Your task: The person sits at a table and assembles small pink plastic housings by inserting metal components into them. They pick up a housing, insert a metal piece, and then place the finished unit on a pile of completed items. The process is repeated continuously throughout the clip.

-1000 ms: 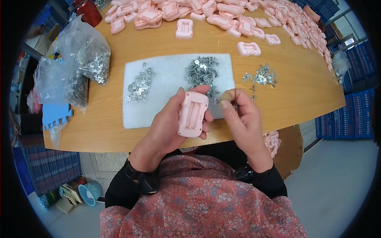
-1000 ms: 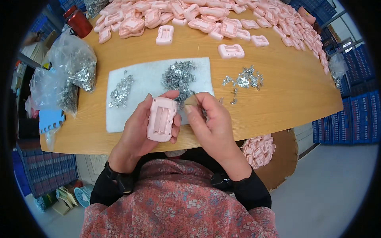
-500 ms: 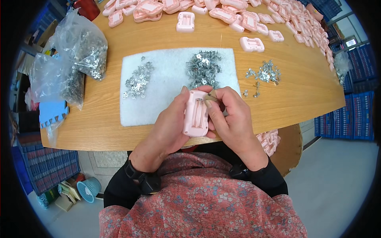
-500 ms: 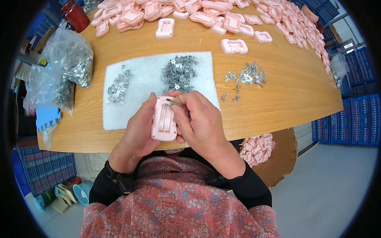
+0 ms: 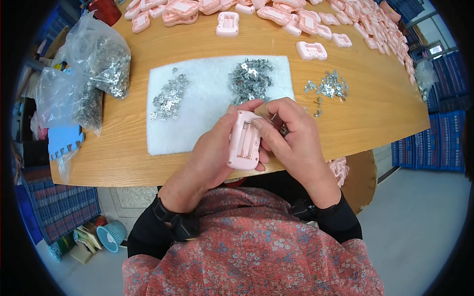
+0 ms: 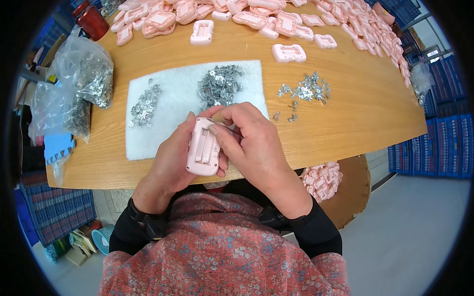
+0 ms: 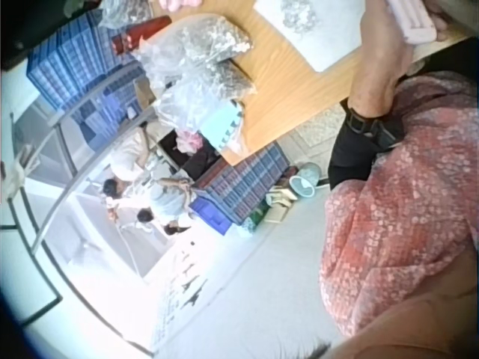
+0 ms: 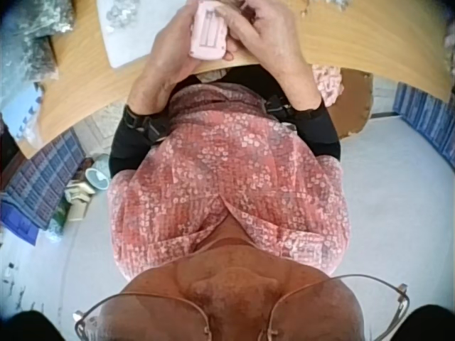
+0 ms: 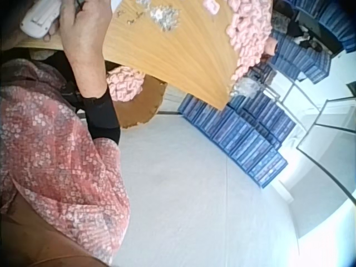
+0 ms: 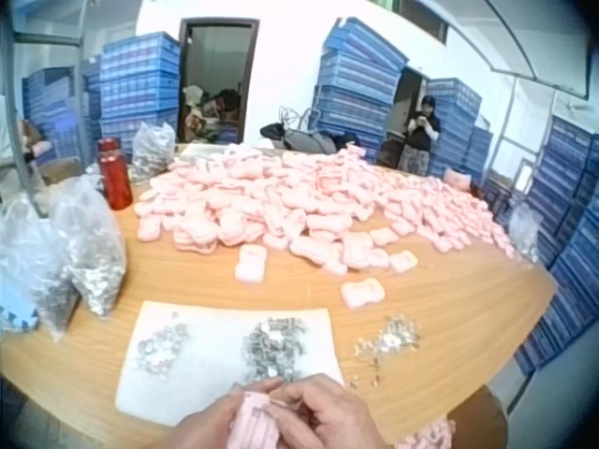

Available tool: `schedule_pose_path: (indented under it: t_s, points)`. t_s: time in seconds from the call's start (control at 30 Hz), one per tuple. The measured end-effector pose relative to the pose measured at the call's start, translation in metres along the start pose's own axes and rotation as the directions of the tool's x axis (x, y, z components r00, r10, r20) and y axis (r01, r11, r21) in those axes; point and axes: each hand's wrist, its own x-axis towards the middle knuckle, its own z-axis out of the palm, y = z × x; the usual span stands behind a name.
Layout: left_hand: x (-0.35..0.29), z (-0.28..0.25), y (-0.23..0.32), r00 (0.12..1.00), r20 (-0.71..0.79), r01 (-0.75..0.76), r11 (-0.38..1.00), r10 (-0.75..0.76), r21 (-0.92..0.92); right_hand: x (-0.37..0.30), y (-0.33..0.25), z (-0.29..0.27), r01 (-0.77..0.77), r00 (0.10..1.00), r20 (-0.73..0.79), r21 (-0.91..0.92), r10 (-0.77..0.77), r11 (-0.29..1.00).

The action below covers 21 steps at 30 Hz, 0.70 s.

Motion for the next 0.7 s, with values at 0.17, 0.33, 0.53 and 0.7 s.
schedule_pose_path:
  t_s: [0.17,0.33,0.53,0.7]
  points:
    - [-0.002,0.005,0.005,1.000,-0.022,-0.001,0.998,0.003,0.065,-0.003,-0.003,-0.004,-0.177,0.984,0.060,0.231,0.168,0.957]
    - [-0.003,0.003,0.008,0.999,-0.014,0.030,0.996,-0.028,0.084,-0.004,-0.008,-0.004,-0.258,0.962,0.152,0.240,0.227,0.936]
    - [-0.003,0.005,0.005,0.997,-0.070,0.028,0.987,-0.018,0.157,-0.003,-0.006,-0.002,-0.263,0.962,0.177,0.379,0.209,0.888]
    - [-0.007,-0.007,0.006,0.981,-0.105,-0.075,0.823,0.161,0.563,0.000,0.005,-0.012,-0.306,0.941,0.228,0.263,0.250,0.915]
